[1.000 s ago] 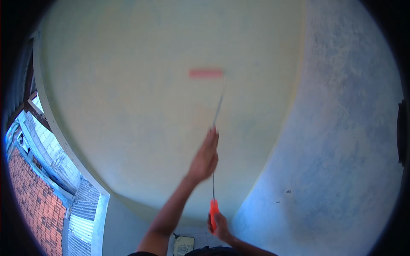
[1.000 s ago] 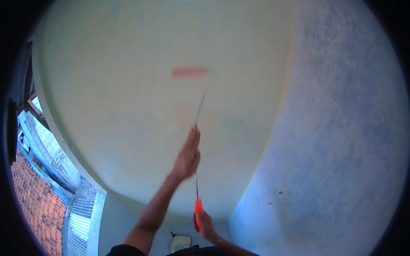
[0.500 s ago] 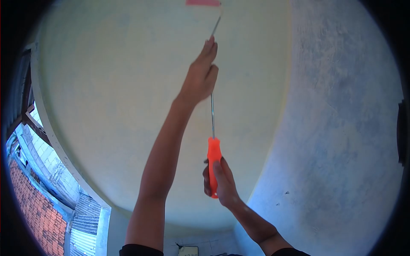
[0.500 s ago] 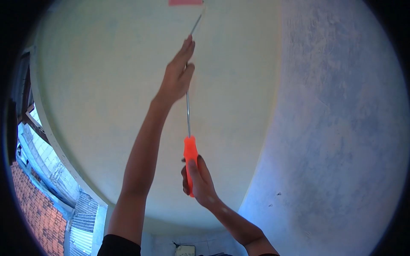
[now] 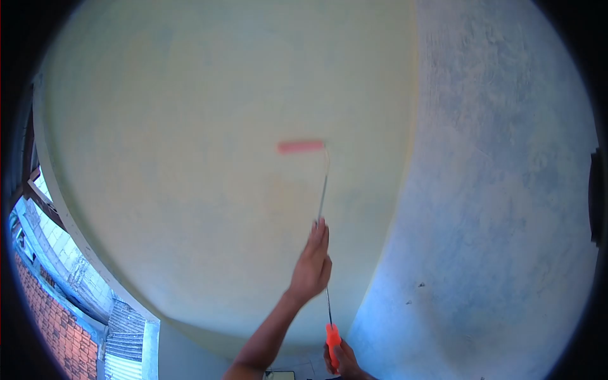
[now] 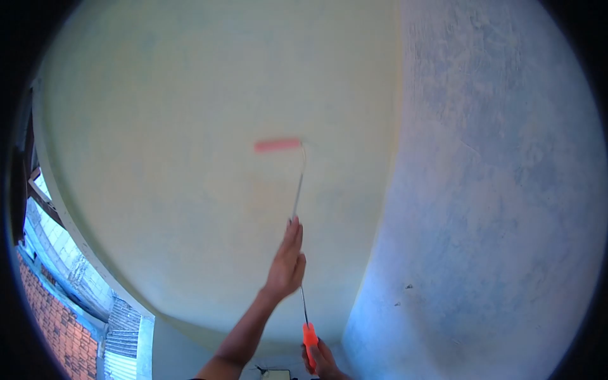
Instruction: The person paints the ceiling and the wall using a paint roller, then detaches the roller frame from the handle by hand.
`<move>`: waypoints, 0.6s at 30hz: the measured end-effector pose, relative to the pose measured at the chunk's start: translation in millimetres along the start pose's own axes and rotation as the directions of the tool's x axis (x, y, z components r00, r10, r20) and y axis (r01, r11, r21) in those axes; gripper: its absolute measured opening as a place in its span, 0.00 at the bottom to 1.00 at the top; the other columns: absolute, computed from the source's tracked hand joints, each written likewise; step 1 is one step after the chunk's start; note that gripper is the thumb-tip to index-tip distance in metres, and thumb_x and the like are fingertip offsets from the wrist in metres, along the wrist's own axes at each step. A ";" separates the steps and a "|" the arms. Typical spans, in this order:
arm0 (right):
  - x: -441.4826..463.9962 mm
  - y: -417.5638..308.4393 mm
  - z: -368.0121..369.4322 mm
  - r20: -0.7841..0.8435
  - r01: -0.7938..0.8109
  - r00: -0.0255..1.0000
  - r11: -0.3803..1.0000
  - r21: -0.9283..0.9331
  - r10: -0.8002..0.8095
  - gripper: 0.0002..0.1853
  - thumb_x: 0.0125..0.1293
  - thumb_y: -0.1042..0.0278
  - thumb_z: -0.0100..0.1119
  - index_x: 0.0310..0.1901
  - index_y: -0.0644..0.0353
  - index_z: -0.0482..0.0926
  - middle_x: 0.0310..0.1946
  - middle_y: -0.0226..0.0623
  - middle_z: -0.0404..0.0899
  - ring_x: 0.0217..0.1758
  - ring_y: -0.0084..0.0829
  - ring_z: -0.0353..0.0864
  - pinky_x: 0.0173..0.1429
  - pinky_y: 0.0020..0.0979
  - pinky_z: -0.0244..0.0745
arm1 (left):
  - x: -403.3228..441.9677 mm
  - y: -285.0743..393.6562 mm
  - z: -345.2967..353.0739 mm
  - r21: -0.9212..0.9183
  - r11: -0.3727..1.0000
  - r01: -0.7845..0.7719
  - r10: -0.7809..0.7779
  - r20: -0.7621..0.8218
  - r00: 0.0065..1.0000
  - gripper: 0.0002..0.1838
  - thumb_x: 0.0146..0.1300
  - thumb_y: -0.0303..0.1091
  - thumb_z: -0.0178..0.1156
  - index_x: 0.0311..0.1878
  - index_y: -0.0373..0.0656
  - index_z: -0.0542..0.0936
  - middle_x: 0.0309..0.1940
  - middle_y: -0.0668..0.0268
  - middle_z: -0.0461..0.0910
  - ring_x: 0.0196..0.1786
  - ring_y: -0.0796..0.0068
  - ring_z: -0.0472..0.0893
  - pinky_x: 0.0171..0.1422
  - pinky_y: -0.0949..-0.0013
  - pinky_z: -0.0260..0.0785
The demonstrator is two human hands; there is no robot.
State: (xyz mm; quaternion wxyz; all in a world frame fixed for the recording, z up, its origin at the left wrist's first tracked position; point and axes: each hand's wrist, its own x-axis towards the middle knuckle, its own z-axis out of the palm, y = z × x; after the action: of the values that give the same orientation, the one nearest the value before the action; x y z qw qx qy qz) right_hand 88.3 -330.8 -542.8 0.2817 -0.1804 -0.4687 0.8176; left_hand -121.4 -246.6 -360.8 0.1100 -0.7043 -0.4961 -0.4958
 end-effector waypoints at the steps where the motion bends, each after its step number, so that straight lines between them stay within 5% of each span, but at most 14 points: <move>1: 8.3 -12.2 3.9 0.014 0.023 1.000 1.000 -0.015 -0.023 0.29 0.75 0.35 0.50 0.55 0.58 0.68 0.25 0.32 0.71 0.15 0.24 0.69 0.19 0.29 0.65 | 20.5 -2.4 -7.9 0.009 0.999 -0.047 0.048 -0.036 0.998 0.33 0.64 0.17 0.45 0.75 0.23 0.59 0.81 0.43 0.49 0.82 0.41 0.49 0.84 0.51 0.47; 7: 90.8 -177.7 83.0 0.045 0.287 0.958 0.945 -0.155 -0.283 0.26 0.80 0.40 0.41 0.53 0.60 0.67 0.22 0.29 0.69 0.14 0.21 0.66 0.19 0.26 0.66 | 213.5 3.0 -79.3 0.203 0.917 -0.344 0.380 -0.177 0.908 0.32 0.62 0.17 0.45 0.73 0.23 0.62 0.78 0.40 0.54 0.81 0.43 0.53 0.84 0.54 0.49; 11: 101.8 -235.7 99.4 0.068 0.381 0.925 0.907 -0.181 -0.375 0.25 0.81 0.41 0.41 0.54 0.60 0.68 0.23 0.29 0.69 0.14 0.19 0.66 0.19 0.26 0.66 | 270.1 16.6 -94.6 0.142 0.907 -0.397 0.420 -0.229 0.878 0.32 0.61 0.18 0.45 0.72 0.22 0.62 0.77 0.40 0.55 0.81 0.43 0.53 0.84 0.54 0.50; 13: 97.8 -228.7 84.2 0.079 0.374 0.928 0.912 -0.171 -0.365 0.25 0.81 0.41 0.42 0.54 0.59 0.68 0.23 0.29 0.69 0.14 0.19 0.66 0.19 0.26 0.65 | 261.0 14.8 -85.2 0.134 0.909 -0.394 0.415 -0.230 0.880 0.33 0.61 0.18 0.45 0.73 0.22 0.61 0.78 0.39 0.55 0.81 0.43 0.53 0.84 0.54 0.50; 18: 47.2 -71.5 -13.5 -0.113 0.129 0.982 0.973 -0.190 -0.152 0.30 0.77 0.37 0.47 0.56 0.61 0.74 0.21 0.28 0.71 0.15 0.21 0.69 0.19 0.26 0.65 | 89.1 -10.4 2.0 0.155 0.971 -0.180 0.181 0.007 0.983 0.37 0.60 0.19 0.50 0.75 0.21 0.56 0.80 0.42 0.48 0.81 0.36 0.51 0.83 0.48 0.50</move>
State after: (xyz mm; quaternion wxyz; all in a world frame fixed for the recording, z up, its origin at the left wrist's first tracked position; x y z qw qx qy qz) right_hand 80.0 -263.4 -488.9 0.3504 -0.2230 -0.5341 0.7364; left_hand -127.1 -187.8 -293.3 0.2109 -0.7340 -0.4667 -0.4460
